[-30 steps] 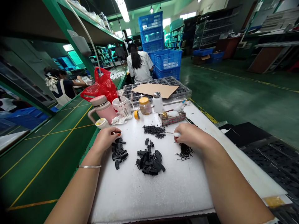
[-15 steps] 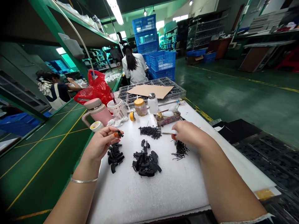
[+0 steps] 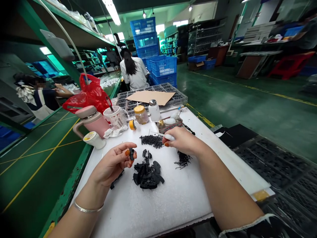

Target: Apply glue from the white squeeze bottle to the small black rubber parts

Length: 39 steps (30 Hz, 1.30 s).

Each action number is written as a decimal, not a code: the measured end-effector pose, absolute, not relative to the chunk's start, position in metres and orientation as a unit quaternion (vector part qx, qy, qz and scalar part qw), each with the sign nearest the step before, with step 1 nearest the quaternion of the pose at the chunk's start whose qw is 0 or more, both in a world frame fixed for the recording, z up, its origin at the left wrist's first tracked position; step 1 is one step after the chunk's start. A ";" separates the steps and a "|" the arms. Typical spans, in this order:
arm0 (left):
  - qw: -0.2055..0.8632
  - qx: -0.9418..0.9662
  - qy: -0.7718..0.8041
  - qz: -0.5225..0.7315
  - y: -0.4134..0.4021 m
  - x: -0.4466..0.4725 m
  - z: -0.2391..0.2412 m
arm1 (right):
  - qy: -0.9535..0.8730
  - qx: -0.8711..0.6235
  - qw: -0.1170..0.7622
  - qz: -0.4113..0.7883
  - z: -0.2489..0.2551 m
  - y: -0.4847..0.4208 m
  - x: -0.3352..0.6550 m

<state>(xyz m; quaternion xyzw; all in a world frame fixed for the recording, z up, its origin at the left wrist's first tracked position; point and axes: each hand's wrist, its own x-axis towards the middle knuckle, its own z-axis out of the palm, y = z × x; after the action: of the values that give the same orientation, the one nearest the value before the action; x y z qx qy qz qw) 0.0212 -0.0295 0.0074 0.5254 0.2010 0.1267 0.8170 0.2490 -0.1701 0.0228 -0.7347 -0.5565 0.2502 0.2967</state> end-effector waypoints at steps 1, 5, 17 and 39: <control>0.817 0.525 0.204 0.125 -0.030 0.022 0.007 | -0.549 -0.727 0.319 0.262 0.024 -0.170 0.246; 0.818 0.523 0.201 0.131 -0.031 0.022 0.006 | -0.514 -0.698 0.406 0.290 0.031 -0.169 0.233; 0.820 0.525 0.171 0.154 -0.036 0.026 0.003 | -0.524 -0.626 0.513 0.265 0.041 -0.171 0.187; 0.823 0.514 0.198 0.136 -0.041 0.029 0.001 | -0.619 -0.617 0.487 0.015 0.023 -0.169 0.161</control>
<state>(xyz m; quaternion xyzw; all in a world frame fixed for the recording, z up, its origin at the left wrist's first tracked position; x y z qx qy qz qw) 0.0294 -0.0409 0.0011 0.5141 0.1979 0.1359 0.8235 0.1605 -0.1694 0.0235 -0.6166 -0.6188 0.0148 0.4866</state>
